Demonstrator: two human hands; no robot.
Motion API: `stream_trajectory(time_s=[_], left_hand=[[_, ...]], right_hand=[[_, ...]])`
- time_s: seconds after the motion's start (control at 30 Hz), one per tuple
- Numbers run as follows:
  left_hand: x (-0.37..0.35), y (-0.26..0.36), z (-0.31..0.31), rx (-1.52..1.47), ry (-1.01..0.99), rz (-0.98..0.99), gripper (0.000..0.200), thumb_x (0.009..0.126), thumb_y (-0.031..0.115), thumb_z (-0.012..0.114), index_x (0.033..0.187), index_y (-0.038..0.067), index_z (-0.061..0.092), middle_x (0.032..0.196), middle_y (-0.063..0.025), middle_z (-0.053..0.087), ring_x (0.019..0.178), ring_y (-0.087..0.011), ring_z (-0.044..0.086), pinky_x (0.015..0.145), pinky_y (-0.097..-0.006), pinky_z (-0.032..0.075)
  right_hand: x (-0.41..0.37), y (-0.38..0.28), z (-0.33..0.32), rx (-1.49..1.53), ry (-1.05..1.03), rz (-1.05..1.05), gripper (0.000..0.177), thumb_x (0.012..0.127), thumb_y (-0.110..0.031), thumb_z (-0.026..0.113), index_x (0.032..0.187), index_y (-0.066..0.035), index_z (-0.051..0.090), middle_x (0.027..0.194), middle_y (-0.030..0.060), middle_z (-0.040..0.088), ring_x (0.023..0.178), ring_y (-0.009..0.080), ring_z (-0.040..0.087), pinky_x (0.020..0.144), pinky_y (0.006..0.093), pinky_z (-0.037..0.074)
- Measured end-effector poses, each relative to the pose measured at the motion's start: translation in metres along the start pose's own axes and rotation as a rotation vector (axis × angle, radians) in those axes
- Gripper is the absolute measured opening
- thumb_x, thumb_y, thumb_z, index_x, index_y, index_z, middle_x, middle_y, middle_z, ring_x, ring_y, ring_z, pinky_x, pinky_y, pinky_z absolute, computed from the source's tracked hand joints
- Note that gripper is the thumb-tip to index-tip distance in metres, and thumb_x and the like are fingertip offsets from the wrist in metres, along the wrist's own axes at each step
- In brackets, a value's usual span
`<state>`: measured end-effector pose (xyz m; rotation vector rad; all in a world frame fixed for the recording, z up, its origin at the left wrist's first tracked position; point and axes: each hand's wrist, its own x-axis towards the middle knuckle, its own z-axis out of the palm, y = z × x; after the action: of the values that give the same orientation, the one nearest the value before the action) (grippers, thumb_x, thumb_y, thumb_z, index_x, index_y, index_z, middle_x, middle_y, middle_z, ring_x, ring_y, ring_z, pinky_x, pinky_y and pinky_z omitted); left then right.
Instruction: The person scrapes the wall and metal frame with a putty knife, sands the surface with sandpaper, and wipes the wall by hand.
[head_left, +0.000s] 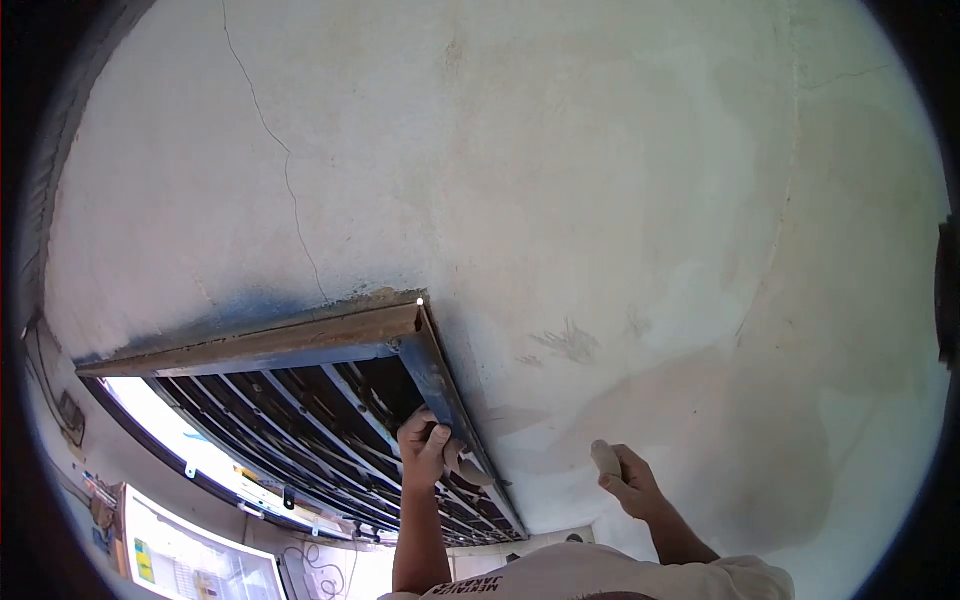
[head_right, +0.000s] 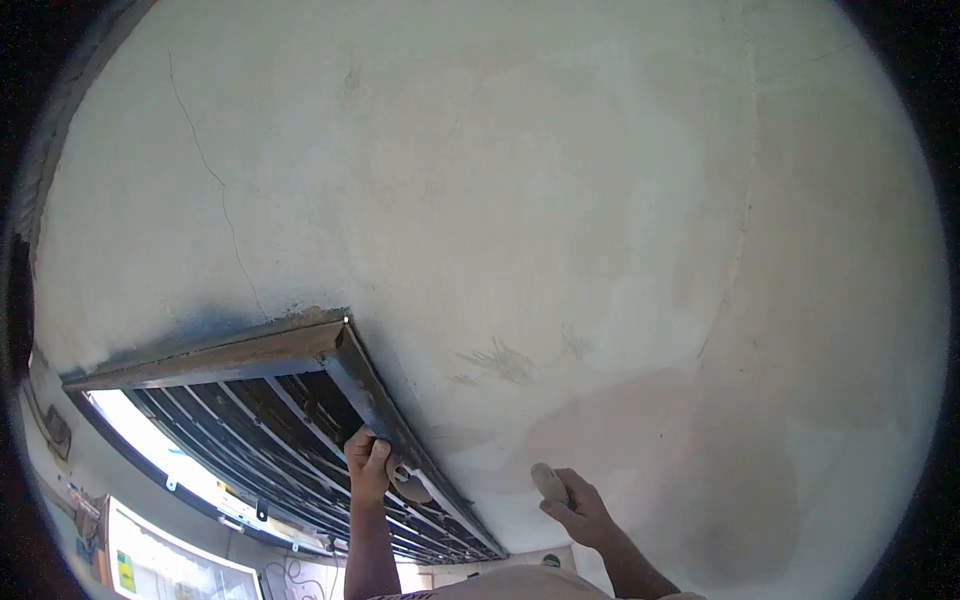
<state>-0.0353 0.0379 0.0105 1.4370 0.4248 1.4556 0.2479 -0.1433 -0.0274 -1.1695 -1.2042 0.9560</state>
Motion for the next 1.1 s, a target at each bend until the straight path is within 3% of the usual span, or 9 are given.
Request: stream_trajectory(time_s=[0.1, 0.17, 0.3, 0.43, 0.57, 0.7, 0.8, 0.93, 1.1], left_hand=[[0.0, 0.008, 0.005, -0.023, -0.023, -0.028, 0.025, 0.092, 0.022, 0.066, 0.092, -0.002, 0.062, 0.087, -0.008, 0.062, 0.044, -0.01, 0.052, 0.043, -0.0229, 0.043], [-0.001, 0.008, 0.007, -0.017, -0.003, -0.026, 0.025, 0.092, 0.023, 0.065, 0.092, -0.002, 0.061, 0.087, -0.0071, 0.061, 0.048, -0.01, 0.053, 0.045, -0.023, 0.045], [0.0, 0.012, 0.019, 0.071, 0.058, 0.035, 0.025, 0.093, 0.023, 0.065, 0.091, -0.001, 0.062, 0.086, -0.0036, 0.059, 0.066, -0.0089, 0.054, 0.058, -0.0228, 0.046], [-0.004, 0.009, 0.011, 0.103, 0.073, -0.015, 0.023, 0.093, 0.022, 0.065, 0.091, -0.001, 0.063, 0.085, -0.0017, 0.059, 0.071, -0.0085, 0.053, 0.064, -0.0228, 0.043], [-0.003, 0.018, 0.017, 0.095, 0.043, -0.002, 0.021, 0.094, 0.02, 0.064, 0.091, -0.001, 0.063, 0.083, -0.0005, 0.058, 0.071, -0.0076, 0.054, 0.065, -0.023, 0.046], [-0.003, 0.02, 0.018, 0.08, 0.03, 0.002, 0.02, 0.095, 0.018, 0.063, 0.092, -0.001, 0.063, 0.083, 0.0001, 0.058, 0.072, -0.0078, 0.055, 0.067, -0.0239, 0.05], [-0.003, 0.016, 0.017, 0.072, 0.034, -0.004, 0.019, 0.095, 0.018, 0.062, 0.092, -0.001, 0.063, 0.084, 0.0001, 0.057, 0.075, -0.0079, 0.055, 0.069, -0.0242, 0.05], [-0.005, 0.017, 0.019, 0.079, 0.056, -0.013, 0.02, 0.096, 0.019, 0.061, 0.094, -0.001, 0.063, 0.087, 0.0, 0.057, 0.078, -0.0076, 0.054, 0.069, -0.0243, 0.051], [-0.011, 0.017, 0.021, 0.221, 0.106, 0.036, 0.018, 0.096, 0.016, 0.061, 0.097, -0.002, 0.063, 0.089, -0.0009, 0.059, 0.079, -0.0079, 0.054, 0.076, -0.0241, 0.048]], right_hand=[[-0.015, -0.006, -0.009, -0.261, -0.075, -0.011, 0.041, 0.077, -0.02, 0.077, 0.109, -0.002, 0.06, 0.087, 0.0043, 0.057, 0.079, 0.0169, 0.055, 0.07, 0.0315, 0.046], [-0.019, -0.016, -0.013, -0.527, -0.096, -0.244, 0.037, 0.074, -0.016, 0.079, 0.104, -0.002, 0.062, 0.088, 0.0069, 0.06, 0.081, 0.0192, 0.058, 0.07, 0.0331, 0.047], [-0.027, -0.033, -0.014, -0.516, -0.071, -0.218, 0.033, 0.075, -0.014, 0.078, 0.1, -0.003, 0.06, 0.087, 0.008, 0.064, 0.076, 0.0185, 0.06, 0.065, 0.033, 0.047], [-0.032, -0.076, -0.011, -0.344, -0.124, -0.027, 0.042, 0.074, -0.007, 0.079, 0.108, -0.005, 0.055, 0.076, 0.0026, 0.061, 0.067, 0.0126, 0.057, 0.063, 0.03, 0.047], [-0.034, -0.081, -0.022, -0.372, -0.007, -0.451, 0.038, 0.071, 0.001, 0.077, 0.101, -0.006, 0.055, 0.089, 0.008, 0.066, 0.077, 0.0163, 0.064, 0.069, 0.0278, 0.051], [-0.039, -0.078, -0.029, 0.357, 0.288, -0.486, 0.047, 0.066, 0.01, 0.067, 0.104, -0.01, 0.047, 0.098, 0.0121, 0.058, 0.082, 0.0221, 0.063, 0.071, 0.0339, 0.052], [-0.051, -0.093, -0.022, 0.553, 0.254, -0.384, 0.054, 0.063, 0.01, 0.064, 0.109, -0.01, 0.043, 0.098, 0.0122, 0.055, 0.08, 0.0239, 0.063, 0.068, 0.0351, 0.053], [-0.067, -0.082, -0.025, 0.548, 0.254, -0.187, 0.063, 0.069, 0.001, 0.058, 0.129, -0.007, 0.04, 0.075, 0.0086, 0.054, 0.05, 0.0202, 0.057, 0.047, 0.0314, 0.049], [-0.071, -0.068, -0.02, 0.502, 0.207, -0.104, 0.058, 0.088, -0.025, 0.059, 0.137, -0.004, 0.035, 0.066, 0.0077, 0.05, 0.04, 0.016, 0.049, 0.037, 0.0281, 0.042]])
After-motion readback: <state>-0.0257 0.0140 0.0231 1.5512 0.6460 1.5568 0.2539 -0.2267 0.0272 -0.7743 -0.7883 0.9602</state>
